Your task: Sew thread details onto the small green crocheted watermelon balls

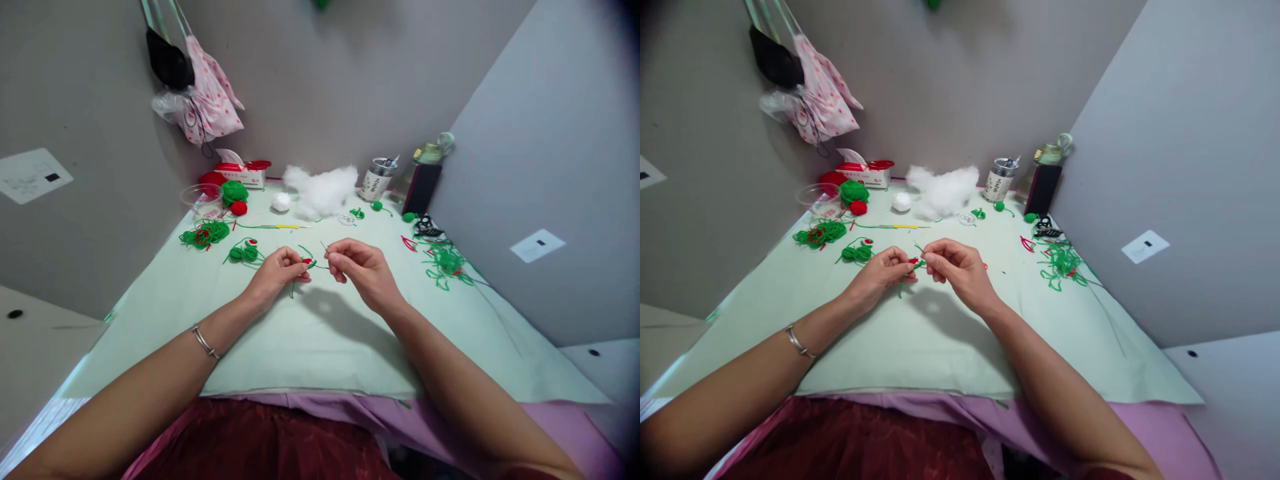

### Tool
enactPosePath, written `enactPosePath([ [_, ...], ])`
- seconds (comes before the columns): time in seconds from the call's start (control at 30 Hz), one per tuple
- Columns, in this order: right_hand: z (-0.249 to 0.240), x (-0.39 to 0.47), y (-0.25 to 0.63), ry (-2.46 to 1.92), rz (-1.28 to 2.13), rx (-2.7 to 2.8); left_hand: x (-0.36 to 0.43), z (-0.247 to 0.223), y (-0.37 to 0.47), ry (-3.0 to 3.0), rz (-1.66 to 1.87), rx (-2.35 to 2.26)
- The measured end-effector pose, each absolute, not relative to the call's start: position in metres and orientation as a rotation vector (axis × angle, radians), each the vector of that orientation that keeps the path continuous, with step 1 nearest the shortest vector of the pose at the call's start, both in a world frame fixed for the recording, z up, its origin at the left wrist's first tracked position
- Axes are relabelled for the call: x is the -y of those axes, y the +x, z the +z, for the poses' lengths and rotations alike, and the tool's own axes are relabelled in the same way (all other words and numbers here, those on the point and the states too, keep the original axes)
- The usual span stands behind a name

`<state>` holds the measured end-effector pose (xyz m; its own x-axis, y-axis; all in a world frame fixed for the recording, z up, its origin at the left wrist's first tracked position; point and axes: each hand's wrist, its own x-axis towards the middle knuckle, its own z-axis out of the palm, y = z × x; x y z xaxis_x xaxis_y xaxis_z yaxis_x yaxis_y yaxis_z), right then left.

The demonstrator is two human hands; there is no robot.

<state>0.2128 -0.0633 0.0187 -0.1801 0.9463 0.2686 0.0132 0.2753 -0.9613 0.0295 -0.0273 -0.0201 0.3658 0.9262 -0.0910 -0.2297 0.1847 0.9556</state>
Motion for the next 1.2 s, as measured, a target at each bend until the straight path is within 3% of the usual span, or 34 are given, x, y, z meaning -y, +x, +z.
enactPosePath([
  [0.23,0.012,0.061,0.218,-1.103,0.269,1.895,0.026,-0.019,0.027,1.045,0.944,-0.759],
  [0.4,0.006,0.059,0.217,-1.132,-0.054,2.069,0.025,-0.021,0.027,1.067,0.955,-0.756],
  [1.2,0.010,0.059,0.223,-1.186,0.036,2.108,0.021,-0.015,0.019,1.101,0.874,-0.727],
])
